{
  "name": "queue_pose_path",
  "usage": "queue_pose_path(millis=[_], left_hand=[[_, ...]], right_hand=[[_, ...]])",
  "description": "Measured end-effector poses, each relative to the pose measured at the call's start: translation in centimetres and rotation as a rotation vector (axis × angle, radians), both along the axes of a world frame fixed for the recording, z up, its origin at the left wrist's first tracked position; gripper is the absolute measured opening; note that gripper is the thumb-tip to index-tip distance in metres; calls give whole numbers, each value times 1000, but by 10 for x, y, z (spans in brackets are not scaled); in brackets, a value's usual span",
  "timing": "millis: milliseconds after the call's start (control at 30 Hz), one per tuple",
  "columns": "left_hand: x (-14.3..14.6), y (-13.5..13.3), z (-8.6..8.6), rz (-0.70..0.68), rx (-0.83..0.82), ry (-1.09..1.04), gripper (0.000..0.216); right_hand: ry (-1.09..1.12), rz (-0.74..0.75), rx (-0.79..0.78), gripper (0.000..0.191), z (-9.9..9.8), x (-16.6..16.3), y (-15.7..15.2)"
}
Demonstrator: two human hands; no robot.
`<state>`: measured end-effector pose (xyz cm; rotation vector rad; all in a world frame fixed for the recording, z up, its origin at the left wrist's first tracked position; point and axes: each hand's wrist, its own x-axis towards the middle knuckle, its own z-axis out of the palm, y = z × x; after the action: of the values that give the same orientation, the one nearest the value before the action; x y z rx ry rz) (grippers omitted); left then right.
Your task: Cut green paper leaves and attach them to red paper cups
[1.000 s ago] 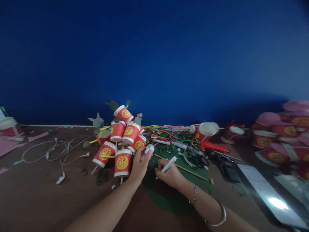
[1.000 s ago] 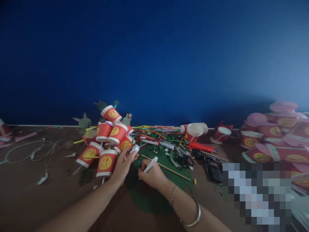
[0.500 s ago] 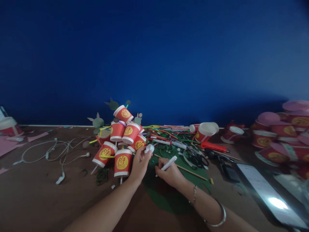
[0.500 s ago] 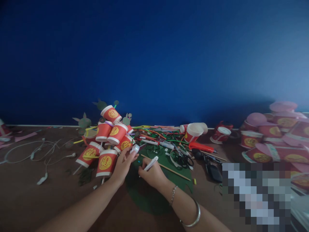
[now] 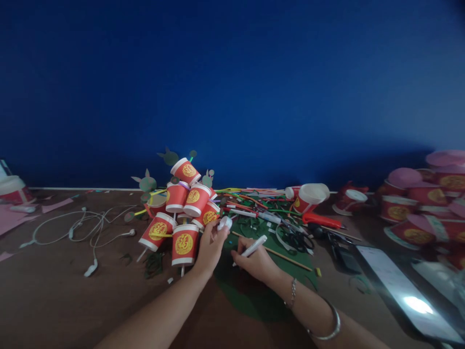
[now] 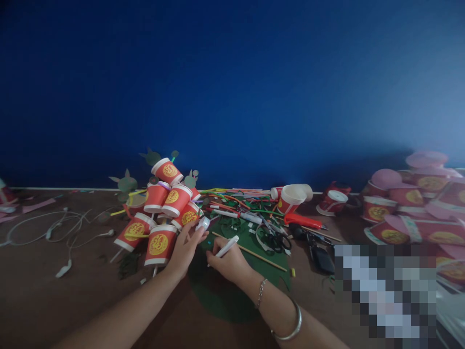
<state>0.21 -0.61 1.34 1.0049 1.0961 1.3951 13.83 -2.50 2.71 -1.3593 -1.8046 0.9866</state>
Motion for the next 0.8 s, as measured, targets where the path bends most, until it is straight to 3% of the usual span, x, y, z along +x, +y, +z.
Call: queue_pose_path(millis=[800], left_hand=[[-1,-1,-1,-9,4,4,39]], right_hand=[[-30,-33,43,22,-2,-1,0]])
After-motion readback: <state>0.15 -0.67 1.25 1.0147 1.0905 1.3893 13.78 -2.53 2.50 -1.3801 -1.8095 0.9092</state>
